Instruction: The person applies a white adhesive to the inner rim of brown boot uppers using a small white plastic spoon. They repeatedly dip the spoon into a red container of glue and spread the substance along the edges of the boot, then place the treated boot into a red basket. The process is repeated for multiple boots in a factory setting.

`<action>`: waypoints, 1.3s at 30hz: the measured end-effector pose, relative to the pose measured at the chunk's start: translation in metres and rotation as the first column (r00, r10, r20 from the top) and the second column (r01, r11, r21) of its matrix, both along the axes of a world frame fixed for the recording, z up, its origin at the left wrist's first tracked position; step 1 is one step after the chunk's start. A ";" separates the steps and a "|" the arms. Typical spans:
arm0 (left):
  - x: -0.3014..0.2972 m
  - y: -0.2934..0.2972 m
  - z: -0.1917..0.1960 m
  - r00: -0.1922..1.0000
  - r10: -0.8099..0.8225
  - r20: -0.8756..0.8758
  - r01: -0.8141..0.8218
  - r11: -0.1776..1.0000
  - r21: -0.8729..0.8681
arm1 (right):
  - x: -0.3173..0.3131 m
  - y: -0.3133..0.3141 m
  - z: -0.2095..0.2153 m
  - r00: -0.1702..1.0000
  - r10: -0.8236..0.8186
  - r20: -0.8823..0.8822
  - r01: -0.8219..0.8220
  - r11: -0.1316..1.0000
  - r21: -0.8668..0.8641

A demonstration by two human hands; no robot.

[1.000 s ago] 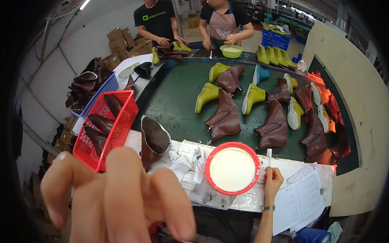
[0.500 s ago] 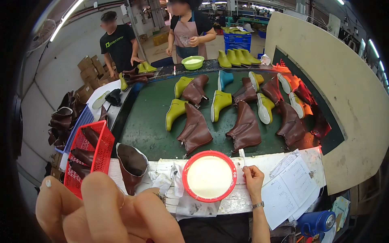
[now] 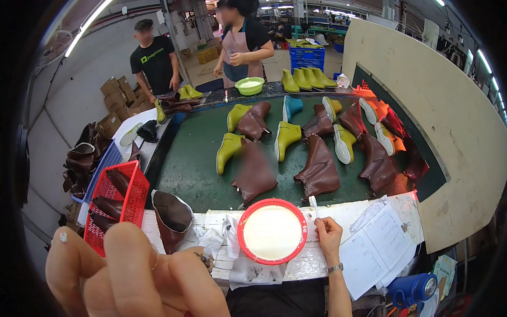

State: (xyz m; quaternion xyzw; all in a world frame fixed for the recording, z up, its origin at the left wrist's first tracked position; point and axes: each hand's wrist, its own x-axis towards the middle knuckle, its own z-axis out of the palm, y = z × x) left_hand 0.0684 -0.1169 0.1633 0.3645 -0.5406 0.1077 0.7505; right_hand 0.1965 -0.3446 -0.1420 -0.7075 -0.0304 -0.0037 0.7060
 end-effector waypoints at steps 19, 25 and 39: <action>-0.005 -0.002 -0.013 0.979 0.189 -0.072 -0.195 0.978 -0.078 | 0.008 0.019 -0.004 0.997 0.073 -0.015 -0.072 0.997 0.014; -0.020 -0.020 -0.037 0.888 -0.267 -0.374 0.199 0.957 -0.210 | 0.002 -0.002 -0.005 0.999 0.025 -0.024 -0.025 1.000 -0.007; -0.043 -0.010 -0.094 0.655 -0.162 -0.738 0.274 0.961 0.032 | 0.010 -0.004 -0.036 0.999 0.006 0.042 -0.006 1.000 -0.002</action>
